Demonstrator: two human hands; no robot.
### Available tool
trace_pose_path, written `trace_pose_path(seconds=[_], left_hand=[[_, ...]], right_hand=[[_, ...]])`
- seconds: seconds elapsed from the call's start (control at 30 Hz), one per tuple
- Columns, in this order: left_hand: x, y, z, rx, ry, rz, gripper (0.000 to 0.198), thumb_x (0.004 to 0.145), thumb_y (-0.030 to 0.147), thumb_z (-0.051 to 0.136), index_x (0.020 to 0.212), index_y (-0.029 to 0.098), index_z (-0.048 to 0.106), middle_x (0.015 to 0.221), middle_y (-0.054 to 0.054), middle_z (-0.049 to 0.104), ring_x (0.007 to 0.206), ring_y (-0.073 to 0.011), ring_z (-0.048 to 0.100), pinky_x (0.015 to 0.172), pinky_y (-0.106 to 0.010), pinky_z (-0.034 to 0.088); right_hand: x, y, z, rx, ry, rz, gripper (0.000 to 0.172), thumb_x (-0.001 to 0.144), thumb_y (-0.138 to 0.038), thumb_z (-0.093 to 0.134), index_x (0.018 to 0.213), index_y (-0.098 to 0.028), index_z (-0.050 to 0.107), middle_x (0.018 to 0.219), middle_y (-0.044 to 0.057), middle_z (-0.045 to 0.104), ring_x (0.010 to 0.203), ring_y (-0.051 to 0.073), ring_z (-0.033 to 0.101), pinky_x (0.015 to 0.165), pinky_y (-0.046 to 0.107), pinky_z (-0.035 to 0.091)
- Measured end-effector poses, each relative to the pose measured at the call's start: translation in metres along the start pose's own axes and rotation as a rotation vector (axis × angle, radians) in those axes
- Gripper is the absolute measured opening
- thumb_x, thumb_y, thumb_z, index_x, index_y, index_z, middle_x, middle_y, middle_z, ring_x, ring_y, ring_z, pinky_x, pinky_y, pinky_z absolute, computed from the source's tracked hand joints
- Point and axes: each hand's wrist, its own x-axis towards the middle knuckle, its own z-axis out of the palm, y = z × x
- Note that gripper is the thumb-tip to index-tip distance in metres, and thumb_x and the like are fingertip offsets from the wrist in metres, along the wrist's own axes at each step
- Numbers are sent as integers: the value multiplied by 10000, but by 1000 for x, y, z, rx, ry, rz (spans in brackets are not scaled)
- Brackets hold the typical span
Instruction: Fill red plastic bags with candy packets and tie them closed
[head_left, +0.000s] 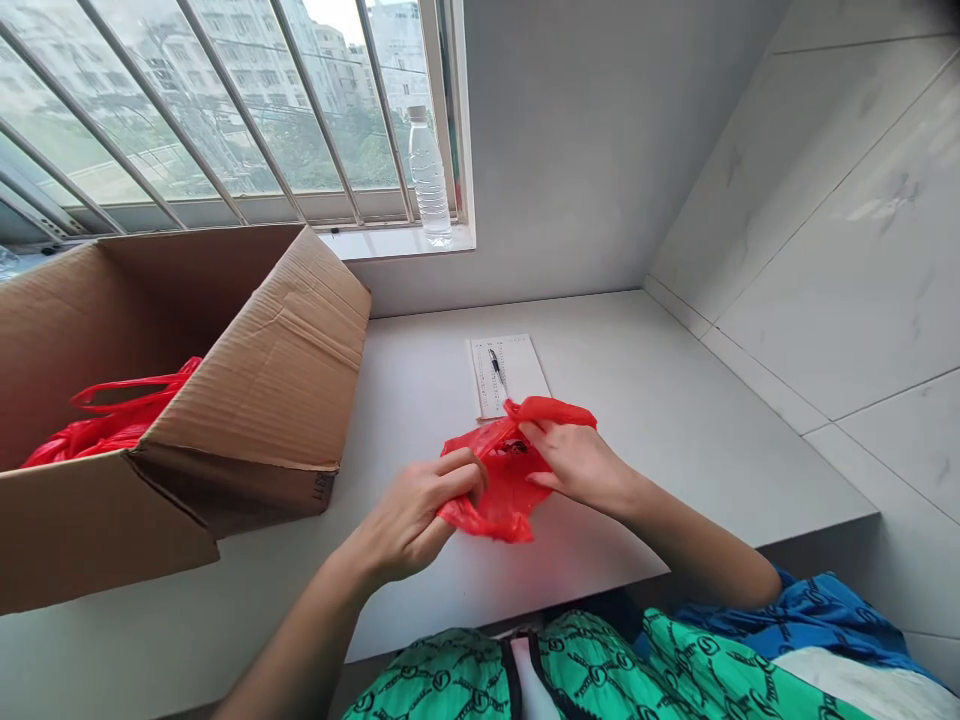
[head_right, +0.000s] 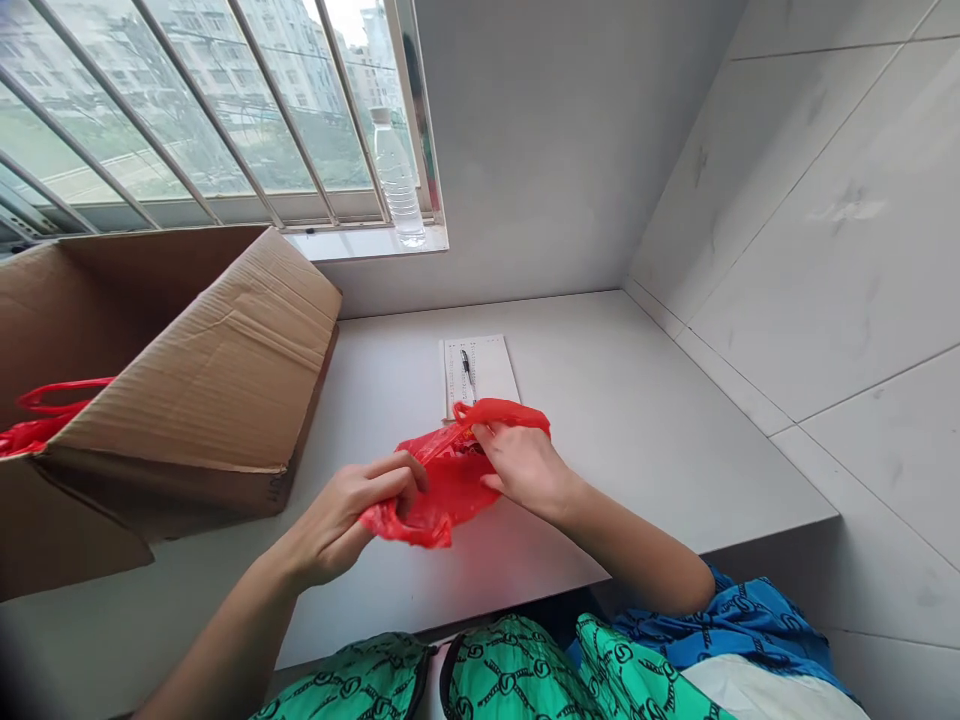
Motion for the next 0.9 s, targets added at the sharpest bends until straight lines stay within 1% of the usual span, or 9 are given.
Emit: trace_pose_path(seconds=[0.13,0.2,0.27,0.33,0.4,0.53,0.67,0.8,0.9], left_hand=[[11,-7,14,310,-34,-29,402,862,245,390,1219,255,576,1328,-51,605,929,-227,643,721,-316,428],[15,-12,22,370,-38,-41,423,882,279,441,1286,262,566,1284,-62,643,996,-244,640,800,-342,425],[17,-16,28,395,-58,-59,338,914,353,461,1177,253,647,1013,-65,726,897,-245,642,809,-367,407],[18,-20,31,411,-96,-70,313,937,415,448,1014,252,703,785,-47,698,774,-233,612,788,-380,391],[19,-22,32,414,-122,-60,343,949,430,426,893,246,709,742,-41,663,746,-224,581,784,-386,384],[24,-26,25,300,-90,-18,413,962,420,380,743,232,676,814,-41,646,795,-208,577,841,-373,404],[28,-39,13,175,-80,-42,523,984,462,315,645,230,639,749,-37,637,802,-213,593,847,-350,443],[31,-58,10,116,28,-228,617,1005,520,243,563,223,555,618,-26,573,608,-196,550,593,-300,411],[32,-69,16,136,154,-374,568,983,569,318,605,228,571,604,-18,570,563,-194,550,533,-285,365]], right_hand=[[-4,9,3,-173,-176,56,240,646,-295,829,716,-213,615,672,45,651,614,223,622,436,277,352],[-3,11,2,-122,-167,81,346,610,-385,857,614,-220,553,596,26,608,555,203,592,419,275,327],[1,12,-2,-45,-156,98,411,668,-481,809,561,-223,508,546,11,576,503,171,552,419,272,312],[8,11,-5,-12,-156,143,487,832,-556,639,522,-218,475,517,16,559,475,151,520,430,277,299],[18,8,-3,-43,-117,224,569,942,-575,457,503,-214,454,511,35,552,477,157,516,449,293,294],[39,6,17,-81,-62,311,508,848,-622,590,558,-213,511,527,48,552,532,208,568,492,310,329],[44,12,27,44,-124,318,348,788,-501,694,631,-208,592,581,33,598,584,223,610,496,299,376],[34,21,12,474,-134,247,190,850,-421,650,901,-254,723,841,19,737,808,220,697,641,303,526],[28,24,2,918,-131,159,261,836,-377,684,1079,-286,715,1081,26,741,1032,225,685,879,365,554]])
